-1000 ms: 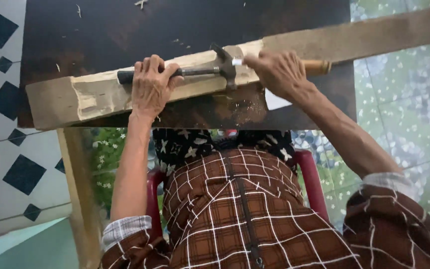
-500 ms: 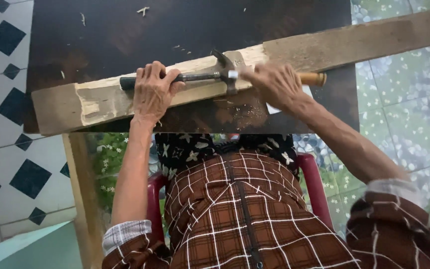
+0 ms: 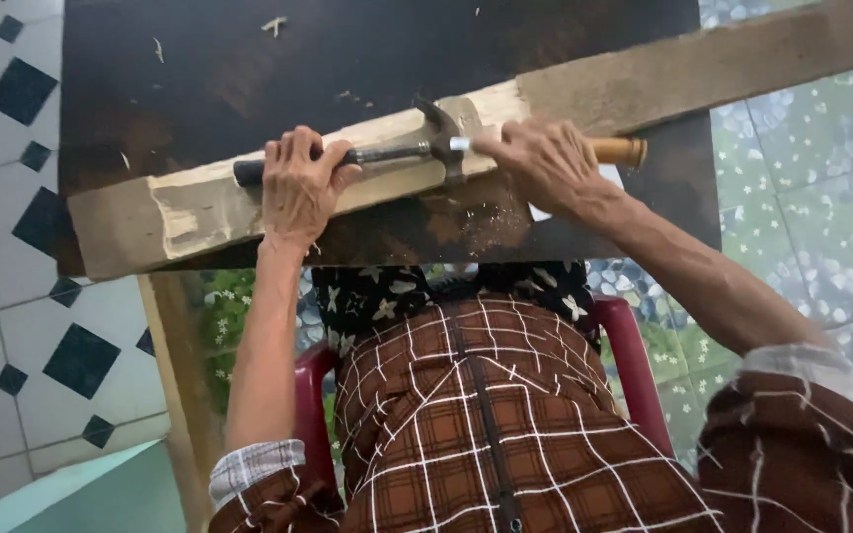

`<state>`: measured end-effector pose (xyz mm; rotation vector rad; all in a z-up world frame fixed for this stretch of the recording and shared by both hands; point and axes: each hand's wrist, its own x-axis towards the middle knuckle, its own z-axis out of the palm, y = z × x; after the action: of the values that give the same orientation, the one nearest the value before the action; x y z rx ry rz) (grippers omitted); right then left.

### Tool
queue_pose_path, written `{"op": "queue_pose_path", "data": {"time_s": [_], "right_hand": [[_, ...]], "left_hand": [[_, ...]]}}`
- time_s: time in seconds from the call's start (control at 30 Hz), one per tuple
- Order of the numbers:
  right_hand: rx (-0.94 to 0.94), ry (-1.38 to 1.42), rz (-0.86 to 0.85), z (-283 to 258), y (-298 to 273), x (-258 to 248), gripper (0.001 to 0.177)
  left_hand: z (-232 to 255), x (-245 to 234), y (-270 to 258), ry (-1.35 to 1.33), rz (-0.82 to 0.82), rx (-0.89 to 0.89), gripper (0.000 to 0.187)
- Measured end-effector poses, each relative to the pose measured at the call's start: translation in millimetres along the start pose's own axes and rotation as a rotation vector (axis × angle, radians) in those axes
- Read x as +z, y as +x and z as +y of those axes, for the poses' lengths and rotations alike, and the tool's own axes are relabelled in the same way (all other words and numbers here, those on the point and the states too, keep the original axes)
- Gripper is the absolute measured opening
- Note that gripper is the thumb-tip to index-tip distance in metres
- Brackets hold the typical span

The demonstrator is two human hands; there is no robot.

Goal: Carving a groove into a wooden plank using a hammer and chisel

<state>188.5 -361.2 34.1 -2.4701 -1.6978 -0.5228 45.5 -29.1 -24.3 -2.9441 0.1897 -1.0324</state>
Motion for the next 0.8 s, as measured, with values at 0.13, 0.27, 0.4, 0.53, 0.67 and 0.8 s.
{"op": "queue_pose_path", "data": {"time_s": [0.13,0.27,0.4,0.53,0.67,0.8], "right_hand": [[0.007,0.031,0.011,8.4,6.5,5.9,0.037],[0.009,-0.025,-0.025,9.4,7.9,-0.1,0.036],[0.031,-0.033,0.003,7.6,4.6,6.4,0.029],[0.042,0.018,-0.008,-1.1,-1.5,6.3,0.035],[0.025,0.020,-0.054,0.7,8.3,4.2,0.025],[0.047,-0.043,-0.113,-1.4,2.6,5.9,0.008]], "left_hand": [[1.5,2.0,-1.5,-0.010,-0.013,-0.003,0.047],[0.6,-3.8,3.2,0.007,-0.023,-0.013,0.042],[3.8,-6.6,4.7,0.008,-0.018,-0.002,0.048],[4.2,-7.9,4.1,0.020,-0.013,-0.011,0.050],[8.2,-15.6,12.2,-0.034,-0.020,0.001,0.052],[11.9,-21.9,13.8,-0.060,0.026,0.014,0.059]]}}
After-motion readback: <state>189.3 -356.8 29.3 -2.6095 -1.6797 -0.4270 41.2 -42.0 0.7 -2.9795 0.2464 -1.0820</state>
